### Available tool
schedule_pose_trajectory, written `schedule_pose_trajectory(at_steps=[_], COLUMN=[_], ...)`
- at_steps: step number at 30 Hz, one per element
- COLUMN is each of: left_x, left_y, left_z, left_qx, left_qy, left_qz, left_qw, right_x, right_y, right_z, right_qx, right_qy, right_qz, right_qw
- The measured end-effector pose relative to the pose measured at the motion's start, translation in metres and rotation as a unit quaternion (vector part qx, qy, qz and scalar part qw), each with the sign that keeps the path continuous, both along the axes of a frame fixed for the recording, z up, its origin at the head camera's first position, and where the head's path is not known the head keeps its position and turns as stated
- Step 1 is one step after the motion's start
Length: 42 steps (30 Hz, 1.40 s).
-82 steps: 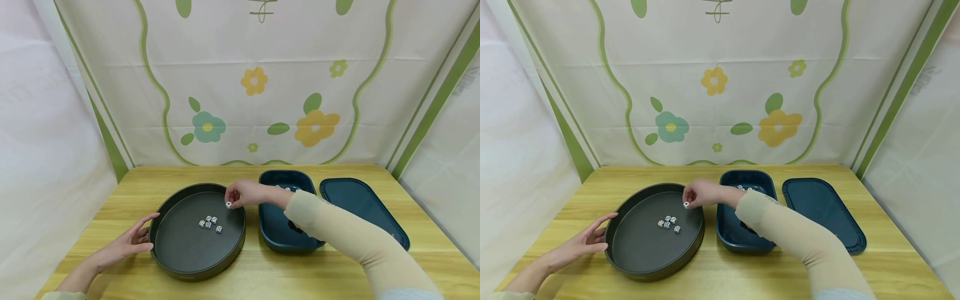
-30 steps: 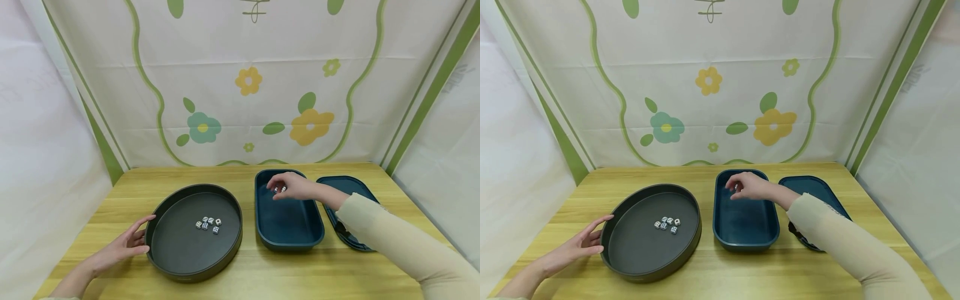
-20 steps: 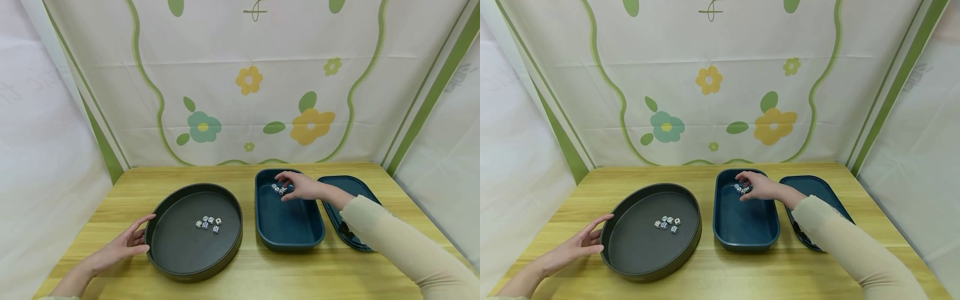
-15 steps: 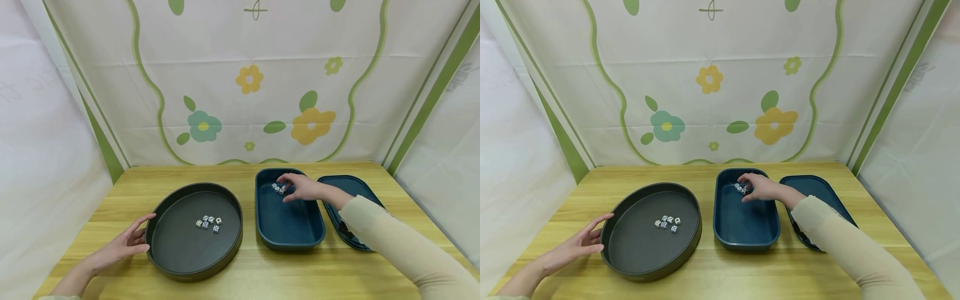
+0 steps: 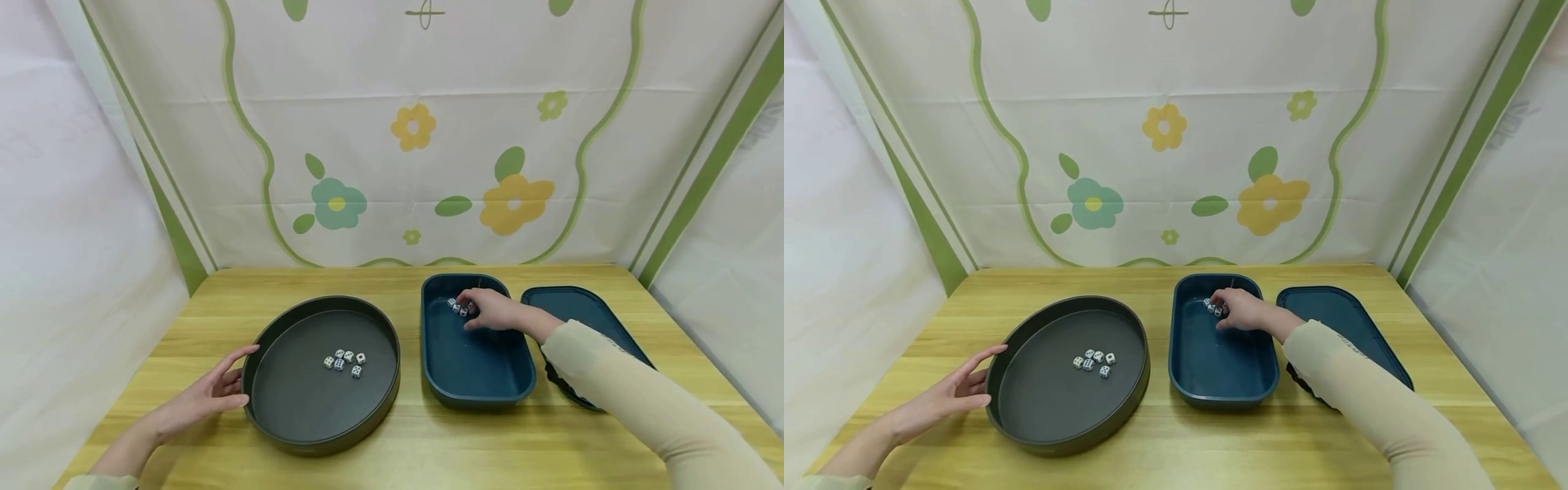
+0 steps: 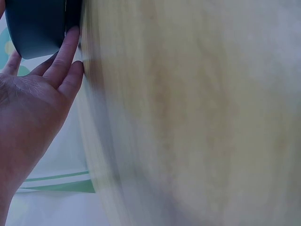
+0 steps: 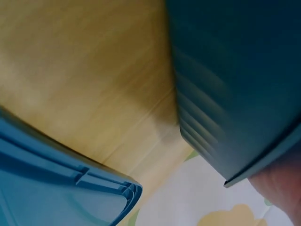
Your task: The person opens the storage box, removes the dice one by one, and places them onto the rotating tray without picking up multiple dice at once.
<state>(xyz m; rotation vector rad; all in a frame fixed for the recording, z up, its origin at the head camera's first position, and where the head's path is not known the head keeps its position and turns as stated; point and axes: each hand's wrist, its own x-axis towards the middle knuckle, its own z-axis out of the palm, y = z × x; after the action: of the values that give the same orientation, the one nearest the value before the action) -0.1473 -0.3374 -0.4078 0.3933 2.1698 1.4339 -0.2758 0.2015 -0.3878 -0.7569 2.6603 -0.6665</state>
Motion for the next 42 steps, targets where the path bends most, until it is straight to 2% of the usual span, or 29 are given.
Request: schedule_pose_trajectory(at_steps=[15,24,29,37,42], left_x=[0.002,0.002,0.002,0.005,0.004], left_y=[0.001,0.002,0.000,0.001,0.001], left_z=[0.004,0.003,0.001,0.002,0.003], left_qx=[0.014,0.011,0.006,0.011,0.008], left_qy=[0.006,0.010,-0.002,0.014,0.006], left_qz=[-0.015,-0.014,-0.004,-0.019,-0.012], left_qw=[0.9998,0.9998,1.0000,0.9996,0.9999], right_x=[0.001,0.003,0.003,0.007,0.011], right_y=[-0.003,-0.003,-0.004,-0.004,-0.007], right_z=[-0.014,-0.017,-0.017,0.000,0.017], right_qx=[-0.043,-0.050,-0.053,-0.047,-0.060], right_qy=[-0.008,-0.004,-0.007,0.013,0.027], right_qz=[0.084,0.092,0.089,0.077,0.078], right_qw=[0.996,0.994,0.995,0.996,0.995])
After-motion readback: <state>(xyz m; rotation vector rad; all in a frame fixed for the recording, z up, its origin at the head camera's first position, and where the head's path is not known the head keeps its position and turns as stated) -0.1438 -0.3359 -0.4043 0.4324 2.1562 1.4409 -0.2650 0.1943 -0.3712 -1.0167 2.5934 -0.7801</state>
